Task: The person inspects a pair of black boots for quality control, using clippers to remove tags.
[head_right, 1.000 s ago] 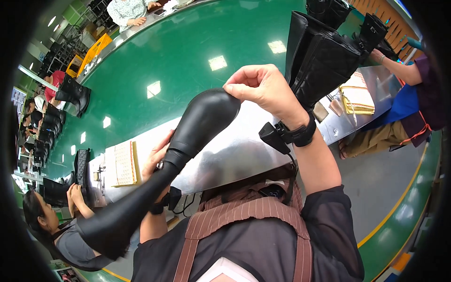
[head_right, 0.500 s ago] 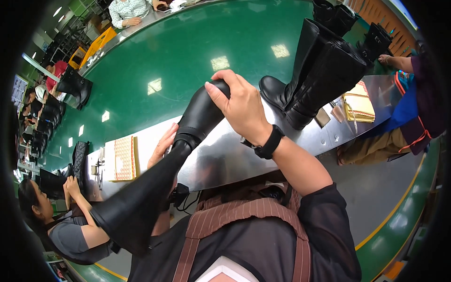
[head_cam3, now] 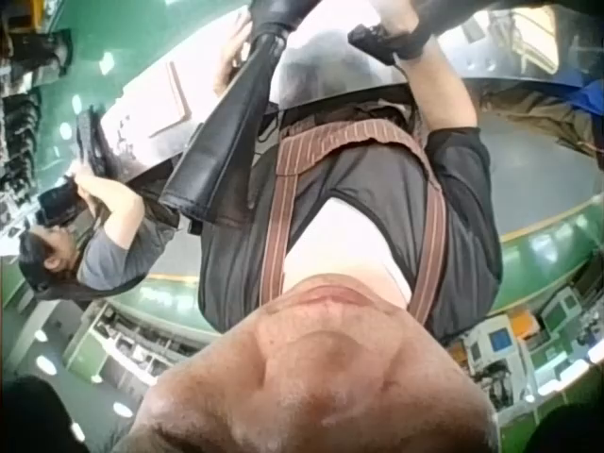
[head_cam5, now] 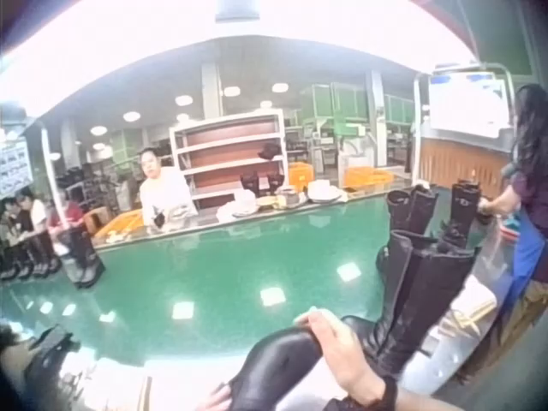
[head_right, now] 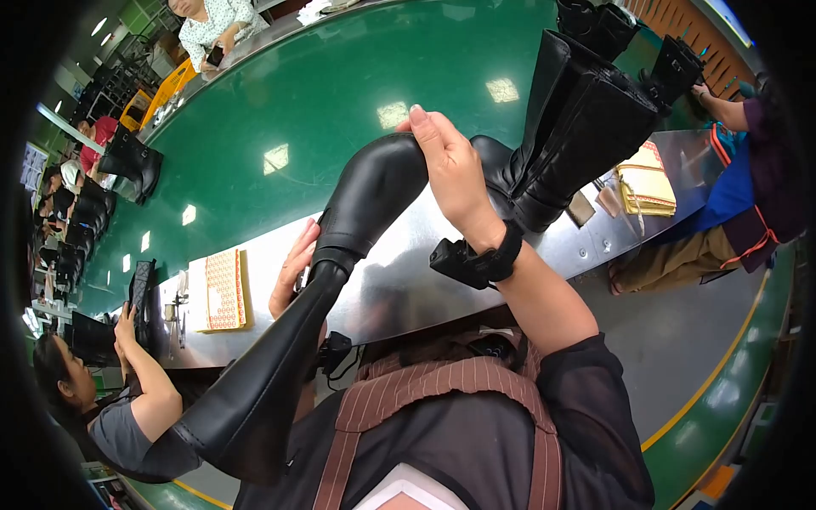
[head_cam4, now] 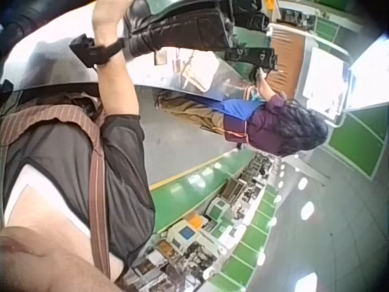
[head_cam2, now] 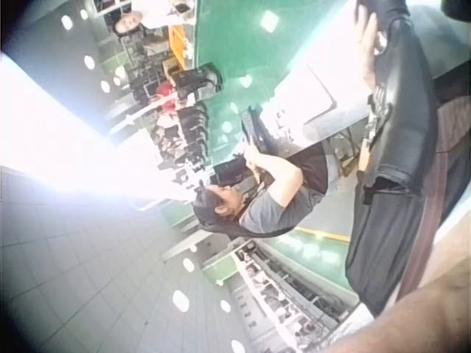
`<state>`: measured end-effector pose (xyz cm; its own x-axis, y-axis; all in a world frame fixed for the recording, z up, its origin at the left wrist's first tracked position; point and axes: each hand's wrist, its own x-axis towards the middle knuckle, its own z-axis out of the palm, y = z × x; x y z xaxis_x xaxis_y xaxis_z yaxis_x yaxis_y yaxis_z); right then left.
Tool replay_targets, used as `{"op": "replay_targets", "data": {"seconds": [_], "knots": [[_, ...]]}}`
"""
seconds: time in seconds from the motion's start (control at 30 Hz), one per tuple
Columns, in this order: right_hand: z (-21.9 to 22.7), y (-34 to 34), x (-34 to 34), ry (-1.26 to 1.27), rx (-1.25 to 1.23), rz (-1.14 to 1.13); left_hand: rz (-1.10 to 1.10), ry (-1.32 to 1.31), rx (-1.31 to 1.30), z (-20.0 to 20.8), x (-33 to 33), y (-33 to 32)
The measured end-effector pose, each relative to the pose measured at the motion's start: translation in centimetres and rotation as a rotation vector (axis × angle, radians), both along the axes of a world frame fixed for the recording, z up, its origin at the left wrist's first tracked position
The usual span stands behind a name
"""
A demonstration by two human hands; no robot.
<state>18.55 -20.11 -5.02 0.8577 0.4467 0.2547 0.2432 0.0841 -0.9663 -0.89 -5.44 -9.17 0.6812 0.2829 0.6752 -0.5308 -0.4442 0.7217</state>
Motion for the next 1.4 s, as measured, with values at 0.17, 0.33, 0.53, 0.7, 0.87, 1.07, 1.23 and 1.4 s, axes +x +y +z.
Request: {"op": "replay_targets", "data": {"seconds": [0.17,0.33,0.53,0.7,0.87,1.07,1.23,1.4], "knots": [[1.3,0.8,-3.6,-0.114,0.027,-0.084,0.123,0.019,0.031,0.1,0.1,-0.5],[-0.1,1.9,-3.7,-0.028,0.153,-0.033,0.148,0.012,0.086,0.2,0.1,-0.8],[1.4,0.6,-4.0,0.114,0.16,0.34,0.138,0.035,-0.076,-0.3,-0.8,-0.1],[-0.3,2.2,-4.0,0.09,0.266,0.246,0.162,0.02,0.112,0.2,-0.2,-0.4],[-1.0,3.0,-3.0,-0.252,0.005,-0.157,0.142,0.151,0.069,-2.2,0.0,0.1],[-0.2,2.9,-3.2,-0.433,-0.127,-0.266,0.011,0.151,0.075,-4.5,0.3,2.2],[-1.7,3.7,-3.0,-0.222,-0.01,-0.151,0.109,0.126,-0.23,-1.8,0.0,-1.1],[-0.3,1.1,-2.6,-0.038,0.004,0.249,0.127,0.169,0.028,-2.5,-0.6,0.8]]}}
